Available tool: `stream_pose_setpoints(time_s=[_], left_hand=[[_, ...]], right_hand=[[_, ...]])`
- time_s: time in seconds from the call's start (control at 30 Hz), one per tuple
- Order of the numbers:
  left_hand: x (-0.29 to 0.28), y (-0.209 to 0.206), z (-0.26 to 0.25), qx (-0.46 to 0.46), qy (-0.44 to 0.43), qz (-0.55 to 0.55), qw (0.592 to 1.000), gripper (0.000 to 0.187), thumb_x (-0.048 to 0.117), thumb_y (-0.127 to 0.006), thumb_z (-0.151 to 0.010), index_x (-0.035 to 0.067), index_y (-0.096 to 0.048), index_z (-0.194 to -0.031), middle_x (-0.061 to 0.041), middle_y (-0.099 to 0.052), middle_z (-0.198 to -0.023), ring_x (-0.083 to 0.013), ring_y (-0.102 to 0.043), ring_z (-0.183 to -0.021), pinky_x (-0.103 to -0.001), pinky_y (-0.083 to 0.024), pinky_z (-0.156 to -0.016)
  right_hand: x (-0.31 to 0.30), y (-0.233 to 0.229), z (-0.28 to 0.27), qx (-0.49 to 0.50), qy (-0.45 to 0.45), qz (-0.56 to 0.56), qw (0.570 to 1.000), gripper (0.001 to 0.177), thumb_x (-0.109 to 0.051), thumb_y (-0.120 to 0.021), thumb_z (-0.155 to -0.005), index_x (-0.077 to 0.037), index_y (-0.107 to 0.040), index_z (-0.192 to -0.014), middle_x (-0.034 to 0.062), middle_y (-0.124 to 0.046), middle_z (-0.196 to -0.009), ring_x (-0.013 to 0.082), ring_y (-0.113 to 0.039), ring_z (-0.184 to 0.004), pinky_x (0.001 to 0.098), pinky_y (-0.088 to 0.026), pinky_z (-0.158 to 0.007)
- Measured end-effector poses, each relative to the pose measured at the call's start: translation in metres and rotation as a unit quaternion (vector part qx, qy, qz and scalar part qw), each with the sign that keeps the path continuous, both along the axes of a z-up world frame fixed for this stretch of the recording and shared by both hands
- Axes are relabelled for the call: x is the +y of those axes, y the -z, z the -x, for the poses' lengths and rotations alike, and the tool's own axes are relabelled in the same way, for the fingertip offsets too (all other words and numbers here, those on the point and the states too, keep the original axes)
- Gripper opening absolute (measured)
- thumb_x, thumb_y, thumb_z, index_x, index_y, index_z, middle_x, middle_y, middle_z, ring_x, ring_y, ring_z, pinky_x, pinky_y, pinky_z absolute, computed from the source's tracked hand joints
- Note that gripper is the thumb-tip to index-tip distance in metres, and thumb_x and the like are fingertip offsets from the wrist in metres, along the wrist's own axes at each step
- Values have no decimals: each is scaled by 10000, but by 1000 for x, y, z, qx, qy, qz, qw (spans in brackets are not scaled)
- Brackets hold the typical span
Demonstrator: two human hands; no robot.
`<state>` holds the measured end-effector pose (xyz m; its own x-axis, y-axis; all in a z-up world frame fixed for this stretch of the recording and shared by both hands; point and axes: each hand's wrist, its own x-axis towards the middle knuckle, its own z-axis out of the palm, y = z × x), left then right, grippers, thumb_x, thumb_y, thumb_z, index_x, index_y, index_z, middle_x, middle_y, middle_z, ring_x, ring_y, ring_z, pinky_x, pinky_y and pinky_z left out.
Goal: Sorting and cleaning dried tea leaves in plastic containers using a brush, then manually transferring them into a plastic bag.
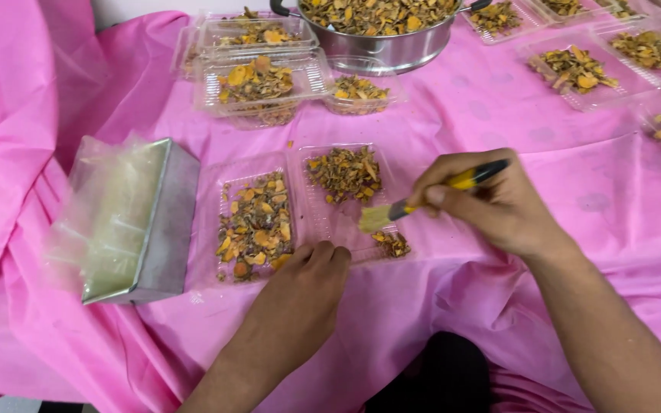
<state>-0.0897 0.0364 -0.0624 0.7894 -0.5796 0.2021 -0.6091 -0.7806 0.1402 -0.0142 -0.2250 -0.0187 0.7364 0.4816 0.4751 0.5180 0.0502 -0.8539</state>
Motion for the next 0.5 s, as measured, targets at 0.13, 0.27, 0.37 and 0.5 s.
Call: stream_pose_setpoints(time_s=[0.13,0.27,0.37,0.5], left_hand=[[0,3,-1,-21,4,7,1000,364,-126,-513,-648,48,-593,-957,-162,-596,-934,-340,-586,-847,-457,-515,-788],[-1,-7,1,-81,32,-101,991,184,10,-528,-774,126,-624,-880,-123,-591,-905,-305,-563,-840,-433,-480,-802],[-12,-21,4,-37,21,-67,997,79,183,-549,-948,109,-577,-956,-150,-600,-934,-355,-596,-839,-489,-487,-749],[-40,-70,-7,287,-51,85,953,89,108,-408,-1008,52,-425,-1076,-250,-664,-1015,-523,-677,-887,-676,-421,-650]], right_hand=[[-2,-1,6,10,-2,94,996,179,-99,-628,-990,-4,-778,-974,34,-704,-723,47,-395,-517,203,-279,-483],[-18,4,8,-20,17,7,1000,151,-57,-607,-986,26,-731,-1011,93,-714,-803,141,-643,-668,222,-537,-621],[-27,23,19,-45,86,-41,994,175,-88,-580,-1011,31,-706,-1032,130,-742,-907,172,-708,-733,236,-617,-688],[-23,54,38,-99,217,-36,970,245,-176,-582,-1008,43,-684,-1048,169,-743,-998,239,-743,-902,314,-607,-857]])
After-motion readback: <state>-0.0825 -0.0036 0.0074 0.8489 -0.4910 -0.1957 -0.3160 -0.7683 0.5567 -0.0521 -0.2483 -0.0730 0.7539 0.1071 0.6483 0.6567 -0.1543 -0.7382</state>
